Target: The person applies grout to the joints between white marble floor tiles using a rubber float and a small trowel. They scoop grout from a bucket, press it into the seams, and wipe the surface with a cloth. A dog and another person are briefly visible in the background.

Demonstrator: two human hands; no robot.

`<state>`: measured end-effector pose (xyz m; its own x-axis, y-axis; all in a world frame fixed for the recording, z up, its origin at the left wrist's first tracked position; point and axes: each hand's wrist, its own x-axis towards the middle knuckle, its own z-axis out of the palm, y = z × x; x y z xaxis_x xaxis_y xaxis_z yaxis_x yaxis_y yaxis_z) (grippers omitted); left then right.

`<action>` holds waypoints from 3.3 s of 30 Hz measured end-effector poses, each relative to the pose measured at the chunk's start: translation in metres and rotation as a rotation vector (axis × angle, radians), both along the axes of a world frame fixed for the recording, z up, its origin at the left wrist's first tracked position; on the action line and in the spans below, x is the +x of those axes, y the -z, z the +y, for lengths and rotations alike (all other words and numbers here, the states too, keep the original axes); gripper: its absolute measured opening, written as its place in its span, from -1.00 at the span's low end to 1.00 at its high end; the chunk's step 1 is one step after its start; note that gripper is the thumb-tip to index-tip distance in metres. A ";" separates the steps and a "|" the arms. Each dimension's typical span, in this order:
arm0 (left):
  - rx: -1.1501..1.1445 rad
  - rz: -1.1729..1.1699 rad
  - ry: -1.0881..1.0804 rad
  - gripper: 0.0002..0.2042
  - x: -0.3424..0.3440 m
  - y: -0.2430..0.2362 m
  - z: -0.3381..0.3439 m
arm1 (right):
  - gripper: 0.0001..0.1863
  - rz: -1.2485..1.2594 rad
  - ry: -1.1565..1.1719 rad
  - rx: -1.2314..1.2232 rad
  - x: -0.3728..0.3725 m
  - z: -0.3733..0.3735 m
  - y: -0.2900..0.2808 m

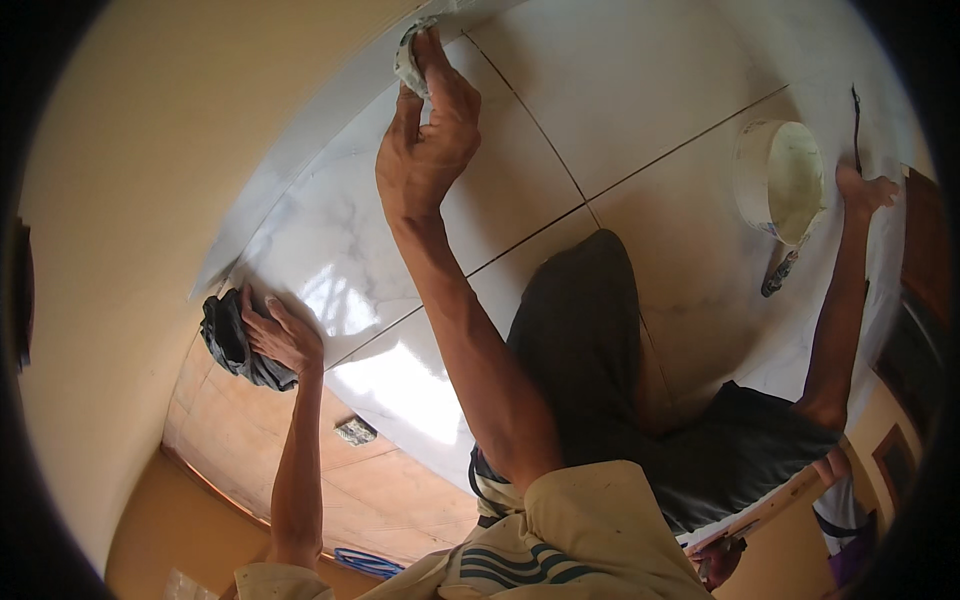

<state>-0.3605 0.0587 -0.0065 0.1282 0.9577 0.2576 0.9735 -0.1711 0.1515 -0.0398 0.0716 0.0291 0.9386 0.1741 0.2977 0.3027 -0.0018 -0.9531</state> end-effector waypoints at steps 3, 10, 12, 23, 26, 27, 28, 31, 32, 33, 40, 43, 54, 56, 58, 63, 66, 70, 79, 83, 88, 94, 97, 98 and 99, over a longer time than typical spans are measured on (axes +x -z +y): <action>0.007 -0.012 0.003 -0.38 0.000 -0.001 0.001 | -0.64 0.125 0.026 0.045 0.005 -0.011 0.001; 0.017 0.005 -0.007 -0.36 0.009 -0.001 0.002 | -0.78 0.099 0.105 -0.253 0.030 0.001 0.015; -0.008 0.008 -0.046 -0.35 -0.006 0.001 -0.001 | -0.79 0.179 0.003 -0.224 0.005 -0.012 0.009; -0.014 -0.021 -0.045 -0.35 -0.006 0.001 -0.005 | -0.73 0.655 -0.074 -0.053 0.020 -0.008 0.000; -0.032 -0.020 -0.064 -0.36 0.001 -0.001 0.000 | -0.88 0.542 0.028 0.141 0.065 -0.011 -0.012; -0.055 -0.030 -0.073 -0.37 0.007 -0.001 0.001 | -0.91 0.401 0.037 0.028 0.066 -0.005 -0.011; -0.079 -0.040 -0.080 -0.37 0.012 -0.001 0.001 | -0.92 0.260 0.048 -0.086 0.062 0.003 -0.009; 0.013 -0.023 -0.031 -0.37 -0.005 0.001 0.000 | -0.86 0.430 -0.035 -0.036 0.027 -0.012 0.014; 0.013 -0.027 -0.033 -0.37 -0.006 0.000 -0.001 | -0.83 0.482 -0.020 0.003 0.026 -0.014 0.019; -0.021 -0.019 -0.047 -0.38 -0.008 -0.002 -0.002 | -0.79 0.587 0.064 0.106 0.037 -0.019 0.012; -0.005 -0.049 -0.033 -0.39 0.017 0.000 0.001 | -0.82 -0.097 0.098 -0.441 0.083 -0.004 0.002; 0.000 -0.012 -0.056 -0.38 -0.003 0.000 -0.002 | -0.82 0.026 -0.161 -0.452 0.039 -0.023 -0.006; -0.022 -0.046 -0.066 -0.35 0.002 0.003 -0.001 | -0.81 0.100 0.022 -0.301 0.074 -0.008 -0.012; -0.018 -0.036 -0.062 -0.35 0.004 0.000 0.000 | -0.71 0.020 -0.047 -0.351 0.046 -0.012 -0.003; -0.020 -0.034 -0.053 -0.35 0.003 0.001 -0.003 | -0.68 0.089 -0.210 -0.293 0.034 -0.019 0.006; -0.070 -0.053 -0.093 -0.35 -0.006 0.001 -0.001 | -0.74 0.166 0.049 -0.059 0.088 -0.017 -0.013; -0.059 -0.043 -0.085 -0.34 0.003 0.000 0.000 | -0.75 0.154 0.151 -0.096 0.114 -0.014 -0.018; -0.029 -0.029 -0.078 -0.35 0.003 0.001 0.000 | -0.72 0.055 0.046 -0.200 0.058 -0.004 -0.019; -0.016 -0.014 -0.071 -0.35 -0.001 -0.002 -0.002 | -0.77 0.704 -0.458 -0.040 0.065 -0.076 -0.078; -0.020 -0.015 -0.089 -0.34 -0.003 -0.001 -0.002 | -0.78 0.674 -0.554 -0.018 0.120 -0.122 -0.080; 0.006 -0.032 -0.063 -0.33 0.004 0.004 0.000 | -0.66 -0.037 -0.403 -0.372 0.171 -0.129 -0.024; 0.024 -0.013 -0.060 -0.33 0.006 0.001 -0.001 | -0.53 -0.676 -0.243 -0.694 0.190 -0.083 0.020; 0.020 -0.009 -0.062 -0.34 0.002 0.003 0.005 | -0.55 -0.840 -0.197 -0.790 0.172 -0.063 0.028; 0.000 -0.002 -0.071 -0.34 0.001 0.003 0.003 | -0.56 -0.865 -0.199 -0.822 0.169 -0.065 0.027; -0.011 0.000 -0.060 -0.35 0.003 0.004 0.006 | -0.57 -0.906 -0.283 -0.795 0.170 -0.067 0.022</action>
<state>-0.3574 0.0645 -0.0102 0.0701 0.9664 0.2473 0.9821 -0.1103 0.1526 0.1305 0.0042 0.0072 0.3492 0.7663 0.5393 0.9361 -0.3112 -0.1639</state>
